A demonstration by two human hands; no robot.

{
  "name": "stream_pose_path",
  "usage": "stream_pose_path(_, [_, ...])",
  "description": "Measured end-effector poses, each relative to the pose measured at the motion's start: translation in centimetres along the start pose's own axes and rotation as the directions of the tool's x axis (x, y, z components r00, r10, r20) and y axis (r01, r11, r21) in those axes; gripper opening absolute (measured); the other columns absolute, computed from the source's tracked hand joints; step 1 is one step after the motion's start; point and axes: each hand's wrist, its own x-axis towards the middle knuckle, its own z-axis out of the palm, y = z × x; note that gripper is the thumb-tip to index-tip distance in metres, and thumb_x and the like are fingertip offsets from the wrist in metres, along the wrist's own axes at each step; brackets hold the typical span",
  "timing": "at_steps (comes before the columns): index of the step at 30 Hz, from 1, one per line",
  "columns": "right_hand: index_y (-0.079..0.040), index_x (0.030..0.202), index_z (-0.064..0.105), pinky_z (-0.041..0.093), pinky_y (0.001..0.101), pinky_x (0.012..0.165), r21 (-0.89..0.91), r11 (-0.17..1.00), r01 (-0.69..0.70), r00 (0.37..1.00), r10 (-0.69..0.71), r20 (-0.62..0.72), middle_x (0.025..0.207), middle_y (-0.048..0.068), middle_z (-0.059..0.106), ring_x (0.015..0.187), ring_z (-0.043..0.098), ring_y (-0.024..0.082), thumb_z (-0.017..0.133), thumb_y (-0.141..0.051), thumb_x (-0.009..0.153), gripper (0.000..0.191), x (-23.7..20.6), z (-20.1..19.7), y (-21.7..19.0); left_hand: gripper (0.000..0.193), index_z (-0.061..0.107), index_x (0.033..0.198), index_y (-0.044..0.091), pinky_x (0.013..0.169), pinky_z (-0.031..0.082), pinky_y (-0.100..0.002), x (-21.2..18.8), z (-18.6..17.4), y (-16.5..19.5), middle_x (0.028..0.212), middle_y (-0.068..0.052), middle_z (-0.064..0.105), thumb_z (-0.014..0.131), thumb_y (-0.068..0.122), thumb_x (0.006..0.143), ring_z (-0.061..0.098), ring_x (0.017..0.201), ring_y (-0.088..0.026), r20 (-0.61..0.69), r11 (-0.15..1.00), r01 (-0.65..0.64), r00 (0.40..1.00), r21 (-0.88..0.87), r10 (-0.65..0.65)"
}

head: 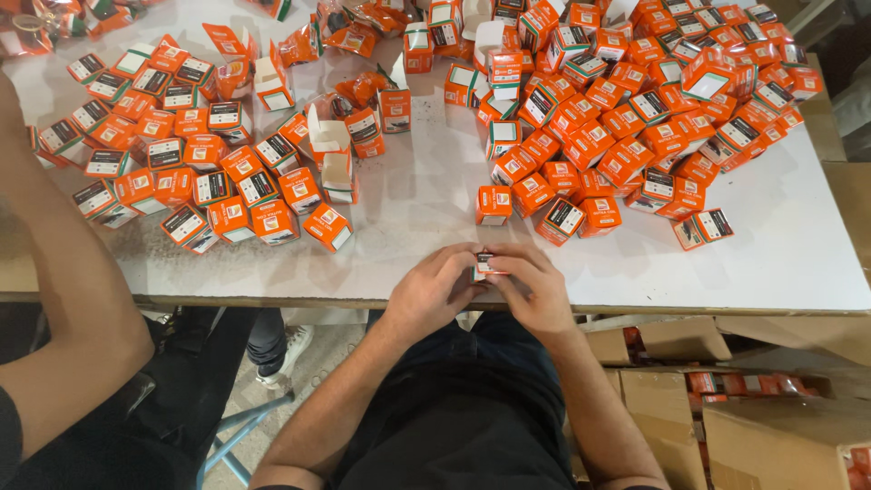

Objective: The person folds small orange cardboard boxes at a work table. They pick up a flat folded blank, open and press its flaps to form a box, then place the finished box onto the pile on the table, repeating this one box at a time.

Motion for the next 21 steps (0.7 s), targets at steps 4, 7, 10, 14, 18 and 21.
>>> stream_pose_path(4, [-0.004, 0.112, 0.072, 0.054, 0.0398, 0.095, -0.075, 0.986, 0.151, 0.988, -0.148, 0.037, 0.132, 0.015, 0.066, 0.113, 0.065, 0.033, 0.077, 0.0, 0.086, 0.027, 0.0, -0.3, 0.0, 0.031, 0.063, 0.105, 0.005, 0.093, 0.056, -0.042, 0.1, -0.4, 0.3, 0.132, -0.016, 0.062, 0.079, 0.004, 0.078, 0.065, 0.116, -0.036, 0.027, 0.996, -0.059, 0.998, 0.073, 0.057])
stream_pose_path(7, [-0.003, 0.114, 0.073, 0.053, 0.0411, 0.094, -0.218, 0.946, 0.241, 0.97, -0.24, 0.036, 0.134, 0.016, 0.065, 0.109, 0.063, 0.034, 0.078, 0.0, 0.081, 0.034, -0.5, -0.2, -0.4, 0.027, 0.06, 0.099, 0.005, 0.099, 0.054, -0.046, 0.3, -0.7, 0.6, 0.134, -0.016, 0.06, 0.077, 0.004, 0.079, 0.062, 0.123, -0.039, 0.018, 0.981, -0.149, 0.989, 0.121, 0.148])
stream_pose_path(10, [-0.003, 0.117, 0.074, 0.05, 0.0448, 0.094, -0.377, 0.866, 0.329, 0.942, -0.33, 0.063, 0.134, 0.013, 0.066, 0.111, 0.062, 0.034, 0.077, -0.002, 0.078, 0.039, -0.9, -0.5, -0.7, 0.026, 0.06, 0.099, 0.006, 0.103, 0.053, -0.048, 0.8, -1.2, 1.2, 0.136, -0.015, 0.06, 0.075, 0.004, 0.079, 0.06, 0.128, -0.039, 0.059, 0.968, -0.177, 0.984, 0.18, 0.169])
stream_pose_path(14, [-0.008, 0.111, 0.074, 0.046, 0.0525, 0.101, -0.523, 0.774, 0.357, 0.92, -0.389, 0.052, 0.13, 0.011, 0.066, 0.119, 0.059, 0.032, 0.073, -0.008, 0.078, 0.033, -0.5, -0.9, -0.7, 0.028, 0.064, 0.107, 0.007, 0.101, 0.052, -0.049, 2.5, -2.9, 1.2, 0.134, -0.016, 0.059, 0.076, 0.007, 0.081, 0.058, 0.128, -0.04, 0.121, 0.967, -0.216, 0.972, 0.131, 0.201])
stream_pose_path(18, [-0.009, 0.109, 0.076, 0.039, 0.0522, 0.099, -0.757, 0.652, 0.05, 0.96, -0.24, -0.143, 0.122, 0.006, 0.069, 0.121, 0.052, 0.031, 0.079, -0.014, 0.084, 0.026, 0.4, -2.3, 0.1, 0.037, 0.064, 0.117, 0.006, 0.097, 0.053, -0.048, 7.6, -7.3, -3.5, 0.132, -0.019, 0.058, 0.077, 0.008, 0.083, 0.06, 0.12, -0.038, 0.02, 0.888, -0.244, 0.966, 0.388, 0.257])
stream_pose_path(21, [-0.007, 0.116, 0.075, 0.041, 0.0505, 0.106, -0.656, 0.755, 0.012, 0.922, -0.262, -0.285, 0.129, 0.01, 0.066, 0.125, 0.053, 0.034, 0.079, -0.007, 0.091, 0.025, -0.3, -2.2, 0.6, 0.04, 0.061, 0.122, 0.001, 0.095, 0.055, -0.047, 13.8, -11.4, -10.4, 0.125, -0.016, 0.06, 0.076, 0.008, 0.086, 0.064, 0.112, -0.039, -0.119, 0.79, -0.216, 0.932, 0.574, 0.342])
